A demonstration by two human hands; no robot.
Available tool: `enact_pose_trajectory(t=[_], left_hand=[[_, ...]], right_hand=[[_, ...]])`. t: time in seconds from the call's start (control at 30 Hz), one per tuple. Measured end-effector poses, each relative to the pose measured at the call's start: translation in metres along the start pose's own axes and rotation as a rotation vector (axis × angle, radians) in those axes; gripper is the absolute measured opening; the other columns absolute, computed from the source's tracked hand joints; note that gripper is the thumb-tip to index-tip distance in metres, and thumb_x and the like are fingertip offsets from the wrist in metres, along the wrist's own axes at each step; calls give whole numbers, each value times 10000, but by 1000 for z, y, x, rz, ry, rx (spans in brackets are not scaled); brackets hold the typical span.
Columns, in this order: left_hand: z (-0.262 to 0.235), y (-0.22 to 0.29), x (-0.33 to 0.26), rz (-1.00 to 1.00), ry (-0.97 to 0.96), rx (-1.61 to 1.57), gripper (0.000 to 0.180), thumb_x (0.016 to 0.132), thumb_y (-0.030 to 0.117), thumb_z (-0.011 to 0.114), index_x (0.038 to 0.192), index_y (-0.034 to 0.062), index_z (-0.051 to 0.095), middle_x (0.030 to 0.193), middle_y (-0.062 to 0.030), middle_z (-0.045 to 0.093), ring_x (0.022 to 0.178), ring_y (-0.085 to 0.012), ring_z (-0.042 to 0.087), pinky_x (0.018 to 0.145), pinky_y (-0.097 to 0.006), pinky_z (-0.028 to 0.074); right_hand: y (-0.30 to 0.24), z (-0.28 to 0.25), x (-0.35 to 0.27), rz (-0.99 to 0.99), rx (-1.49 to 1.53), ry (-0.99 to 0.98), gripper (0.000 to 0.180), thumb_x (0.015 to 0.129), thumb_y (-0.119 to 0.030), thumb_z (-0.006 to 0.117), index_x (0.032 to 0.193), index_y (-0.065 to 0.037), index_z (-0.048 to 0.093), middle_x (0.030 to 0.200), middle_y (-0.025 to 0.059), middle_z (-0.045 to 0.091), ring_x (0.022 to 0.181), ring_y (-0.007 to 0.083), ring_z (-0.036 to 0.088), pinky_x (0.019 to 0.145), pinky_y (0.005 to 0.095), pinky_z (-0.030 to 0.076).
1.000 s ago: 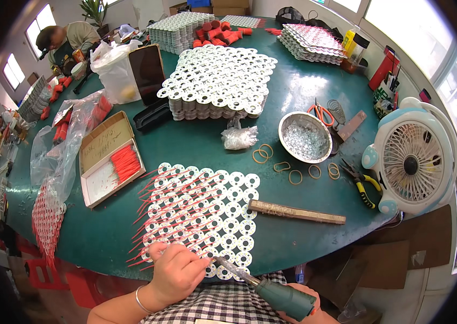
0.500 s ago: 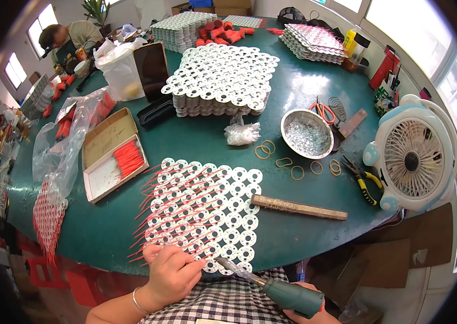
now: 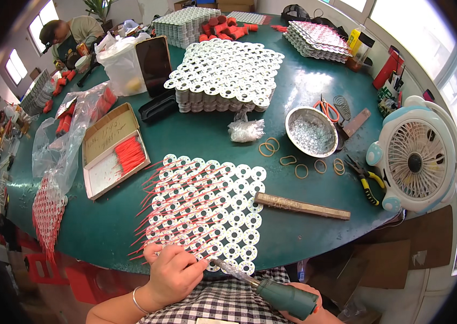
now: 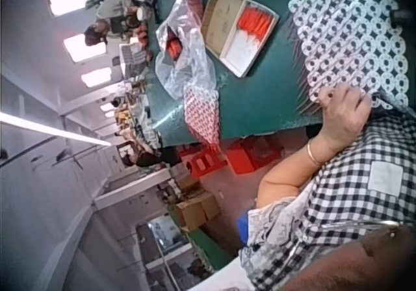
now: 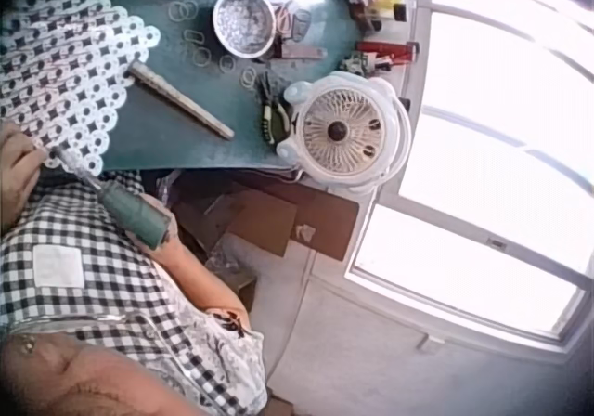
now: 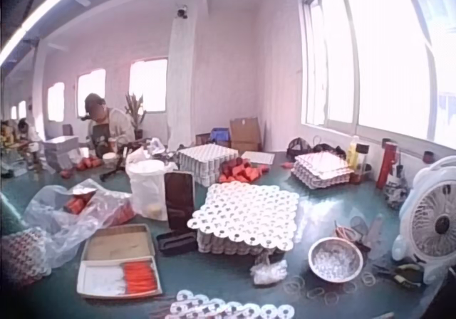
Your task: The person connects red and black wires to circular LED light modules using a soldering iron.
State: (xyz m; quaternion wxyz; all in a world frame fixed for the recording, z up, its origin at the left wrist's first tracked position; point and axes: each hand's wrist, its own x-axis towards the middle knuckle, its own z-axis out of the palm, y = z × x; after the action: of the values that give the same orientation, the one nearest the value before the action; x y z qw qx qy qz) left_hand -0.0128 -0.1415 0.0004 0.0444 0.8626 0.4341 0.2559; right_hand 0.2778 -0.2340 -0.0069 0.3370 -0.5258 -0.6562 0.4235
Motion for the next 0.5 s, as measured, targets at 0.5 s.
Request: enact_pose_trajectory(t=[0.5], left_hand=[[-4,-2,-3,-33,-64,-34,194,674,182,693,864,186,656,834,69,536,877,-145,486,798,-405,254]], right_hand=[[-86,-218,-18,-162,-444,714,599,809,-517,579,1159,-33,526,942,77,622,502,74,540,375,176,343]])
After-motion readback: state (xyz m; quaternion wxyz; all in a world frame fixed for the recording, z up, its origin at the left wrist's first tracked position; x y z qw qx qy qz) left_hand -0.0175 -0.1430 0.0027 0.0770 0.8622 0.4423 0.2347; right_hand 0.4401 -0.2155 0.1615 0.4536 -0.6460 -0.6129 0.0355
